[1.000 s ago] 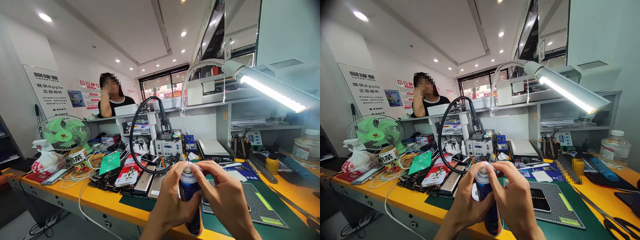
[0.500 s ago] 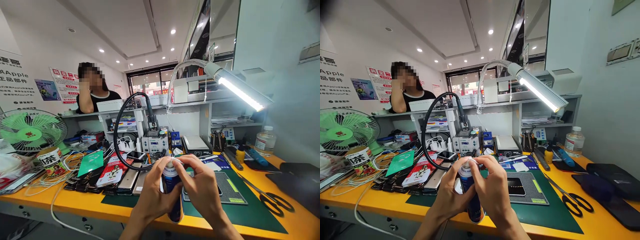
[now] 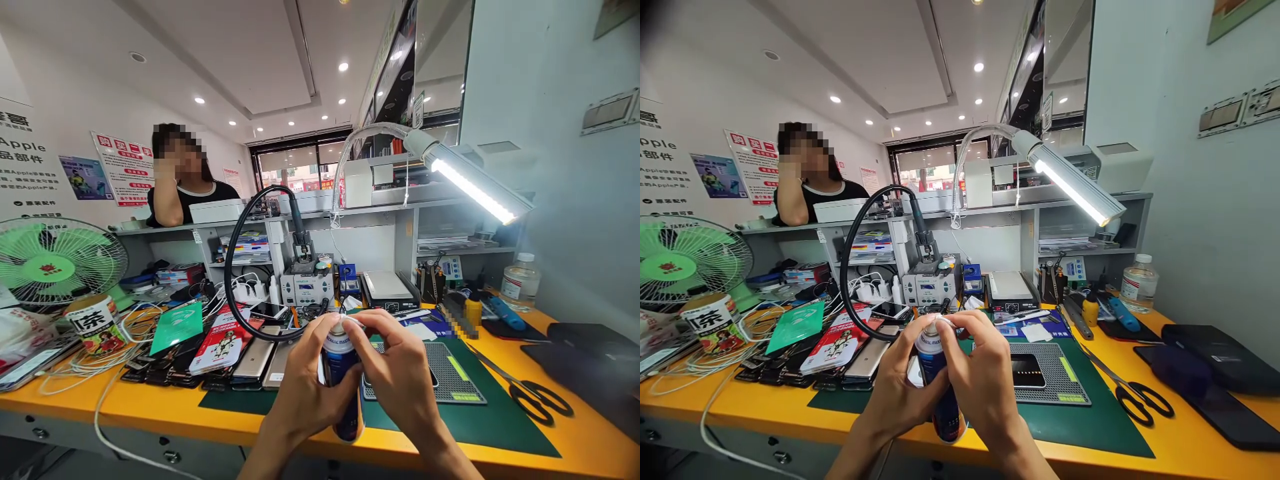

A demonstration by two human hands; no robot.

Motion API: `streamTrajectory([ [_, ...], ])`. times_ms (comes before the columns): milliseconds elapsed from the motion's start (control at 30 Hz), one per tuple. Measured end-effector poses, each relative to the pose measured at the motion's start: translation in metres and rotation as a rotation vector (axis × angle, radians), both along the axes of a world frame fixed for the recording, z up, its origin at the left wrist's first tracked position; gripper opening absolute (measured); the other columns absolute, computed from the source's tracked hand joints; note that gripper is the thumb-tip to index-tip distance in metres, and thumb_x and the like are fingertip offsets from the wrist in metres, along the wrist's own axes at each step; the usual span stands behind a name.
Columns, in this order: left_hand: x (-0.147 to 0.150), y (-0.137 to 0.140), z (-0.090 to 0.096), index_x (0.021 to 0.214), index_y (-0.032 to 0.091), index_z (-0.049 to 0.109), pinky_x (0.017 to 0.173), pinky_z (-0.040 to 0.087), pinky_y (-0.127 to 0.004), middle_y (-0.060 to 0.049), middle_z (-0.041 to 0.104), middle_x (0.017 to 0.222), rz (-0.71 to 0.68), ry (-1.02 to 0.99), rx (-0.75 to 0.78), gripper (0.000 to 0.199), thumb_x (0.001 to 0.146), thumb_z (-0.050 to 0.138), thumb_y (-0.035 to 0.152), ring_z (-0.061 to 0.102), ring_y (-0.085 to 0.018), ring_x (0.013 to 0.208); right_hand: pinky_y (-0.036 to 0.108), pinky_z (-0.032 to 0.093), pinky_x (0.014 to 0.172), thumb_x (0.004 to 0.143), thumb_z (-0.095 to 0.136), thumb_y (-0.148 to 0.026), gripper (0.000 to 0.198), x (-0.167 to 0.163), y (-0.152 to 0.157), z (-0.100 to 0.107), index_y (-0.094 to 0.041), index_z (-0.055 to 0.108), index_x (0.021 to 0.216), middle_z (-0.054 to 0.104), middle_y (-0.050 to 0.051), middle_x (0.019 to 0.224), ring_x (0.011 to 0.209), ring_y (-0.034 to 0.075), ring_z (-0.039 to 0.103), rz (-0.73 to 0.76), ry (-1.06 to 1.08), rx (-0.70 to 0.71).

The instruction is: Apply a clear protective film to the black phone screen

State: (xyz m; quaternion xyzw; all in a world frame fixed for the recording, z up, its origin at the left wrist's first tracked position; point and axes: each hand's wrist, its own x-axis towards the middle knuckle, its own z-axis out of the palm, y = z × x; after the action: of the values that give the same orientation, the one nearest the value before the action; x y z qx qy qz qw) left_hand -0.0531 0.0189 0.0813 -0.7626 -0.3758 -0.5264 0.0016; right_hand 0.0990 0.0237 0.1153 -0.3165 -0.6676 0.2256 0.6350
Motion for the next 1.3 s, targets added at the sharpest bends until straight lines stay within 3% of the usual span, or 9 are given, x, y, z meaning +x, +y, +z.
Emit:
streamTrajectory([
  [767,0.002,-0.004,0.0,0.144,0.033,0.038,0.108,0.049,-0.039,-0.006,0.059,0.137,0.017,-0.002,-0.02,0.064,0.087,0.067,0.025,0.06,-0.022,0.124,0.034,0.049,0.08,0.096,0.067,-0.037,0.018,-0.001,-0.002,0.0,-0.021,0.074,0.089,0.07,0.004,0.092,0.085,0.022,0.065,0.06,0.055,-0.053],
  [1000,-0.001,-0.001,-0.007,0.144,0.032,0.038,0.108,0.05,-0.044,-0.009,0.057,0.143,0.06,-0.011,-0.051,0.061,0.09,0.067,0.036,0.058,-0.025,0.13,0.032,0.052,0.079,0.092,0.071,-0.037,0.018,-0.004,0.001,-0.005,-0.02,0.075,0.089,0.072,0.005,0.093,0.086,0.022,0.066,0.113,0.175,-0.115],
  [1067,-0.002,-0.001,-0.008,0.147,0.031,0.035,0.104,0.054,-0.047,-0.011,0.057,0.145,0.117,-0.05,-0.122,0.071,0.087,0.069,0.047,0.061,-0.027,0.127,0.032,0.054,0.076,0.091,0.071,-0.039,0.021,-0.005,0.003,-0.007,-0.019,0.075,0.09,0.074,0.005,0.09,0.083,0.022,0.068,0.128,0.24,-0.157],
  [1133,-0.002,0.0,-0.005,0.152,0.028,0.03,0.099,0.057,-0.049,-0.012,0.063,0.138,0.175,-0.12,-0.286,0.089,0.08,0.072,0.059,0.067,-0.03,0.117,0.031,0.056,0.073,0.09,0.07,-0.042,0.026,-0.002,0.003,-0.009,-0.017,0.075,0.092,0.075,0.006,0.087,0.081,0.022,0.069,0.13,0.325,-0.201],
  [1233,-0.003,-0.001,0.005,0.138,0.022,0.05,0.084,0.062,-0.049,-0.01,0.077,0.107,0.258,-0.167,-0.595,0.097,0.061,0.075,0.075,0.075,-0.034,0.094,0.031,0.057,0.074,0.088,0.072,-0.045,0.031,0.014,-0.006,-0.014,-0.015,0.076,0.093,0.076,0.007,0.087,0.081,0.022,0.07,0.087,0.442,-0.25],
  [1300,-0.002,-0.005,0.014,0.122,0.023,0.061,0.078,0.064,-0.047,-0.008,0.079,0.096,0.29,-0.19,-0.659,0.091,0.051,0.076,0.078,0.075,-0.036,0.089,0.031,0.057,0.073,0.087,0.074,-0.045,0.031,0.032,-0.021,-0.021,-0.015,0.077,0.091,0.075,0.008,0.086,0.08,0.022,0.069,0.052,0.494,-0.277],
])
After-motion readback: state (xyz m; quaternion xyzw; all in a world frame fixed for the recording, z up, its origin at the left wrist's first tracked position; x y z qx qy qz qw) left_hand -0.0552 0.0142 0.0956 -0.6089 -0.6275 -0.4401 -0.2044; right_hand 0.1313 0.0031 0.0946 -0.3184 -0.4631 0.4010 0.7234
